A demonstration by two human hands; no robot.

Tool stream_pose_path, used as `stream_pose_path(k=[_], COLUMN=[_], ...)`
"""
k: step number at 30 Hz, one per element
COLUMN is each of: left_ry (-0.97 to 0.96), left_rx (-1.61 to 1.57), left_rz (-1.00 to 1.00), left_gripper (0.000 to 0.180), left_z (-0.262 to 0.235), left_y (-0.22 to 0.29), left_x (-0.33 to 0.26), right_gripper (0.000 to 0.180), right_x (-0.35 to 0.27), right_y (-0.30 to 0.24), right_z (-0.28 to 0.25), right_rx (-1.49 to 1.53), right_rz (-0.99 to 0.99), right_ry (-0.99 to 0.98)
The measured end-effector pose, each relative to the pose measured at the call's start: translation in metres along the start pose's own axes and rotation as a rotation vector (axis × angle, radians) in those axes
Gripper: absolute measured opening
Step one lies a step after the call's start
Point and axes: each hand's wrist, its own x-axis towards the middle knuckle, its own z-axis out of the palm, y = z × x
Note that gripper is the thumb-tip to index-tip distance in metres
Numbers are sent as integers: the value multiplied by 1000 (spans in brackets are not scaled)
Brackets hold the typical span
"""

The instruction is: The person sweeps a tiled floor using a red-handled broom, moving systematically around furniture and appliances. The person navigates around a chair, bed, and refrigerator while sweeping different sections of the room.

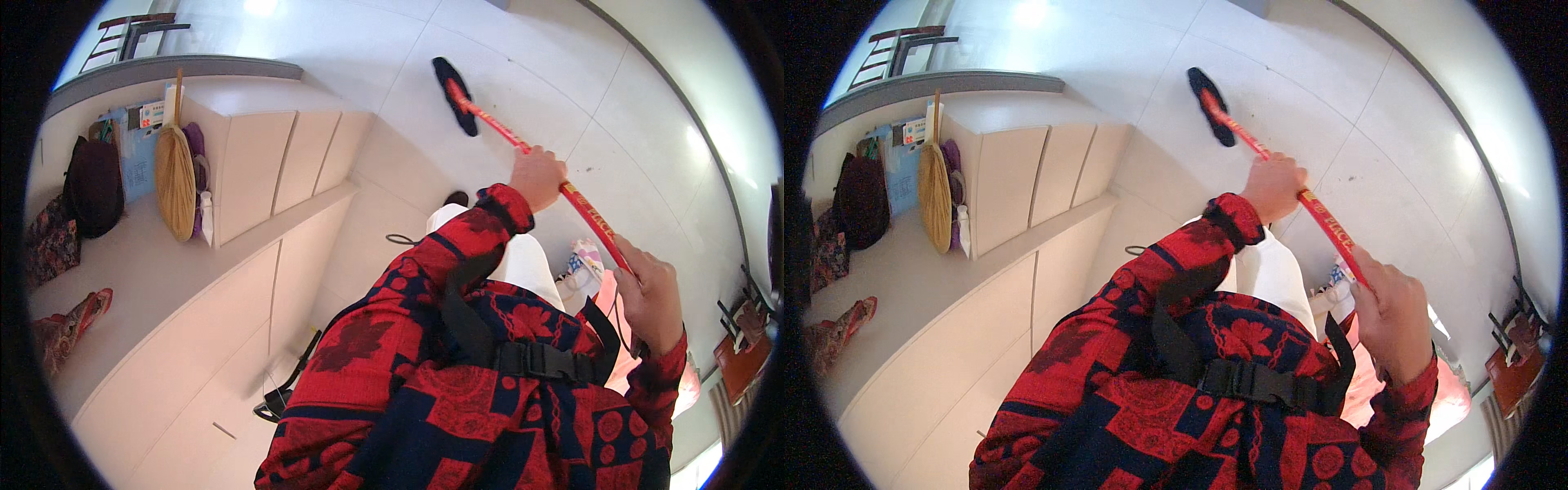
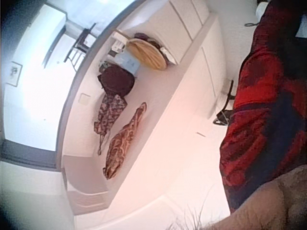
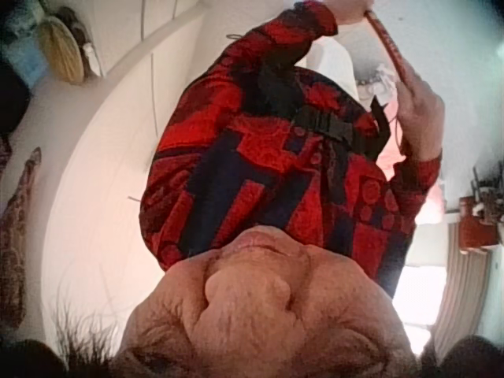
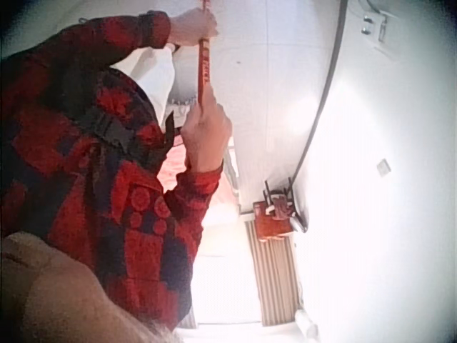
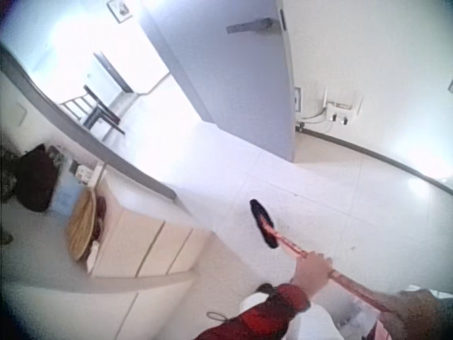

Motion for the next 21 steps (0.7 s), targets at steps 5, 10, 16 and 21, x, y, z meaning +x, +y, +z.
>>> stream_pose_path(k=[5, 10, 16, 21], left_ry=[-81, -216, -310, -304], left_rx=[34, 2, 27, -16], left_rz=[-92, -214, -131, 60], left_gripper=[9, 7, 7, 9], left_z=[7, 19, 5, -24], left_y=[-78, -161, -182, -148], left_x=[-27, -61, -39, 4], right_gripper=[34, 30, 27, 27], right_x=[57, 116, 135, 119], right_y=[1, -20, -47, -63], right_z=[49, 121, 105, 71], right_rx=[382, 396, 223, -17], right_rz=[87, 109, 108, 114], right_ry=[-56, -131, -96, -1])
